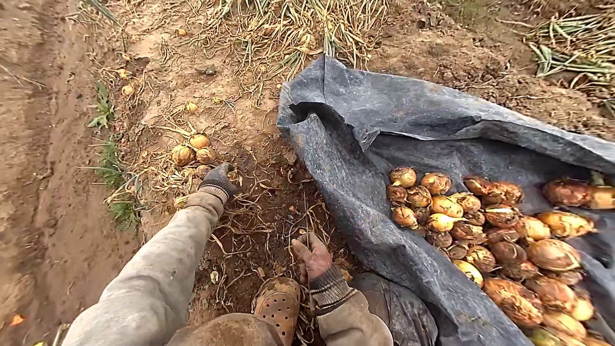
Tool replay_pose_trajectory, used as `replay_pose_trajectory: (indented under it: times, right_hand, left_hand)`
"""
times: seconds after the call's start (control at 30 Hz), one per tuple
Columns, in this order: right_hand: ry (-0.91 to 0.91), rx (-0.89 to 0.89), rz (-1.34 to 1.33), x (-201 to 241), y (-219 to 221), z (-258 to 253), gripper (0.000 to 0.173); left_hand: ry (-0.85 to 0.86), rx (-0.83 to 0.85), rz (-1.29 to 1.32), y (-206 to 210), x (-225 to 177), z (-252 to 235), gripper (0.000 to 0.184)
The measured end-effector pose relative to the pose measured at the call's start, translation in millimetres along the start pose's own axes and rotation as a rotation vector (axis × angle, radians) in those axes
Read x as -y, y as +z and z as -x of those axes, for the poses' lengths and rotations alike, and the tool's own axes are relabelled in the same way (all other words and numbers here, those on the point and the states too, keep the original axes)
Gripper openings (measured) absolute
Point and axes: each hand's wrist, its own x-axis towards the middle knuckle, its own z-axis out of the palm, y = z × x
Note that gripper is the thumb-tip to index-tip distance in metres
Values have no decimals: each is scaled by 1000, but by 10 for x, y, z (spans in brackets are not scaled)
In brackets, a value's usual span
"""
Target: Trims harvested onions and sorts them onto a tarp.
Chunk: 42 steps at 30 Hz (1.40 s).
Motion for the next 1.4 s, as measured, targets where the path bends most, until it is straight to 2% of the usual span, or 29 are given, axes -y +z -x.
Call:
replay_pose_trajectory:
  times: [0.1, 0.23, 0.3, 0.37, 0.43, 0.5, 0.53, 0.63, 0.73, 0.8, 0.83, 0.9, 0.97, 1.0, 1.07, 1.13, 1.2, 1.23, 1.3, 1.37, 1.4]
  right_hand:
    - [9, 3, 91, -9, 12, -44, 39]
    - [-47, -18, 252, 3, 17, -39, 54]
    - [-130, -6, 292, 19, -2, -8, 59]
    - [-250, -1, 276, 49, -8, 24, 66]
    - [-356, -19, 234, 97, -9, 81, 75]
    - [-408, -37, 195, 129, -12, 143, 73]
    - [-418, -47, 177, 131, -14, 162, 71]
    - [-384, -87, 107, 85, 18, 159, 63]
    - [-294, -91, 99, 107, 13, 148, 63]
    - [-257, -96, 117, 108, 29, 142, 64]
    - [-244, -104, 106, 106, 42, 145, 64]
    - [-226, -150, 26, 83, 63, 147, 62]
    - [-175, -211, 2, 71, 41, 124, 64]
    - [-135, -213, 79, 61, 21, 84, 65]
    - [-52, -88, 297, 56, -25, -10, 69]
    - [-18, -13, 348, 31, -13, -56, 71]
    - [-31, -138, 231, 49, 12, -47, 66]
    - [-52, -217, 139, 61, 0, -30, 67]
    - [-120, -336, 1, 140, -95, 78, 70]
    - [-318, -472, -195, 187, -211, 206, 67]
    - [-425, -519, -329, 214, -280, 255, 64]
  left_hand:
    - [136, 80, 188, 16, -145, 382, 71]
    - [384, 180, 747, -36, -343, 1026, 71]
    - [495, 235, 917, -125, -438, 1348, 71]
    - [591, 319, 888, -273, -507, 1630, 64]
    - [653, 341, 735, -369, -565, 1841, 45]
    - [638, 343, 636, -422, -608, 1983, 32]
    - [629, 334, 585, -447, -611, 2014, 30]
    - [600, 284, 585, -468, -561, 2032, 28]
    - [653, 205, 659, -441, -537, 1966, 20]
    - [685, 70, 638, -379, -498, 1889, 18]
    - [651, -2, 633, -363, -488, 1845, 17]
    - [464, -116, 640, -343, -481, 1734, 19]
    - [269, -155, 712, -335, -497, 1583, 23]
    - [262, -138, 747, -366, -522, 1548, 24]
    - [410, -32, 729, -468, -642, 1594, 24]
    - [589, 151, 539, -549, -849, 1686, 20]
    - [703, 307, 259, -591, -1112, 1705, 19]
    - [738, 301, 199, -576, -1224, 1693, 19]
    - [750, 192, 255, -561, -1353, 1576, 19]
    - [667, 7, 360, -492, -1353, 1345, 17]
    - [596, -21, 369, -451, -1307, 1212, 18]
